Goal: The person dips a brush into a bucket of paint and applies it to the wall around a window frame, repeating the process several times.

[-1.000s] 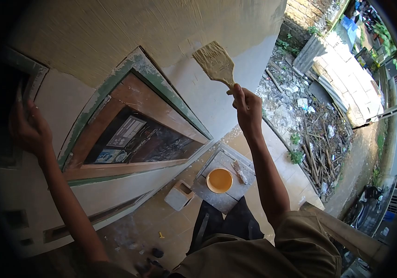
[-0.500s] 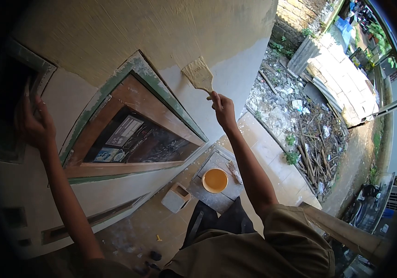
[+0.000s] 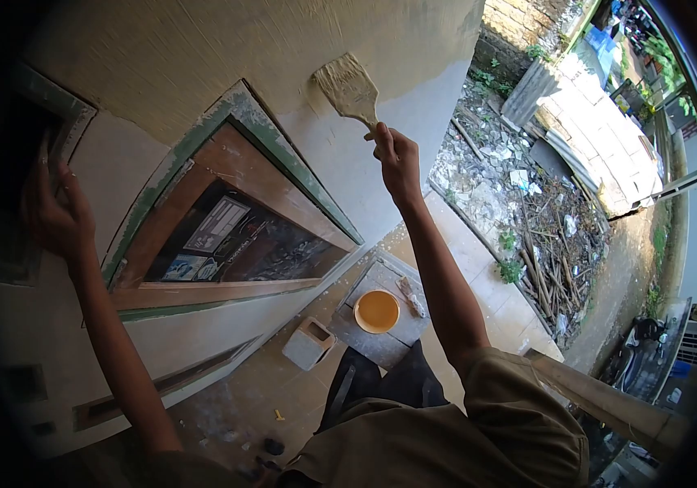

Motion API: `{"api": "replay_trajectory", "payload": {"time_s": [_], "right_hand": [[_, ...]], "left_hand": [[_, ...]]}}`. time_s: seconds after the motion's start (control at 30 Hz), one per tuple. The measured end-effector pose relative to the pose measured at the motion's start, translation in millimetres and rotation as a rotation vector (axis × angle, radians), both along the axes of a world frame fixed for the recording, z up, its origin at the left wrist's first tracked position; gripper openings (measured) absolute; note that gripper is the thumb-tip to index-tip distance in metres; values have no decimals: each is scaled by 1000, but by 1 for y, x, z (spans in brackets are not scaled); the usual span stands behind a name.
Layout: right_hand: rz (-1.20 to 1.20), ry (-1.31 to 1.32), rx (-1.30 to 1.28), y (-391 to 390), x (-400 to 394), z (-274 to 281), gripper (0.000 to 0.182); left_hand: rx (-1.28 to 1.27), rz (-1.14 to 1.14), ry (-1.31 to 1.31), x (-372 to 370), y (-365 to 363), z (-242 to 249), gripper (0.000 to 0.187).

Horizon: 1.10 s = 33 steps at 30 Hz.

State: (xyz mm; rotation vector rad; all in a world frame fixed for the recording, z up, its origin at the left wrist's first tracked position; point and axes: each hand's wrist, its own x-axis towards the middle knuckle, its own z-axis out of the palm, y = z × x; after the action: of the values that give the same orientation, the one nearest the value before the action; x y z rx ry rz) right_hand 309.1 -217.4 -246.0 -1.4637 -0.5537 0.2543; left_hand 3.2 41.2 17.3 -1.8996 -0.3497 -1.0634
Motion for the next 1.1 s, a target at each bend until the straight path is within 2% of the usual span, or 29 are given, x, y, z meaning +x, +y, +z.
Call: {"api": "replay_trajectory", "payload": {"time_s": [0.13, 0.3, 0.33, 0.5, 0.67, 0.8, 0.93, 1.1], "right_hand": [[-9, -9, 12, 6, -3, -32, 53], [-56, 49, -170, -14, -12, -70, 54], [-65, 40, -216, -19, -11, -76, 50], [-82, 55, -29, -22, -14, -42, 51], [20, 2, 148, 2, -7, 3, 46], [28, -22, 73, 13, -13, 3, 44], [9, 16, -45, 7, -22, -26, 44], [-83, 48, -175, -21, -34, -49, 44]], "left_hand": [[9, 7, 4, -6, 11, 0, 38], [-73, -20, 2, -1, 5, 1, 38], [-72, -21, 1, -1, 5, 1, 38], [-80, 73, -50, -8, 12, -4, 40], [-63, 14, -37, 0, 1, -1, 37], [-82, -3, -42, 4, -5, 0, 35], [-18, 34, -52, 0, 1, -3, 35], [-95, -17, -54, 8, -12, -1, 38]]}}
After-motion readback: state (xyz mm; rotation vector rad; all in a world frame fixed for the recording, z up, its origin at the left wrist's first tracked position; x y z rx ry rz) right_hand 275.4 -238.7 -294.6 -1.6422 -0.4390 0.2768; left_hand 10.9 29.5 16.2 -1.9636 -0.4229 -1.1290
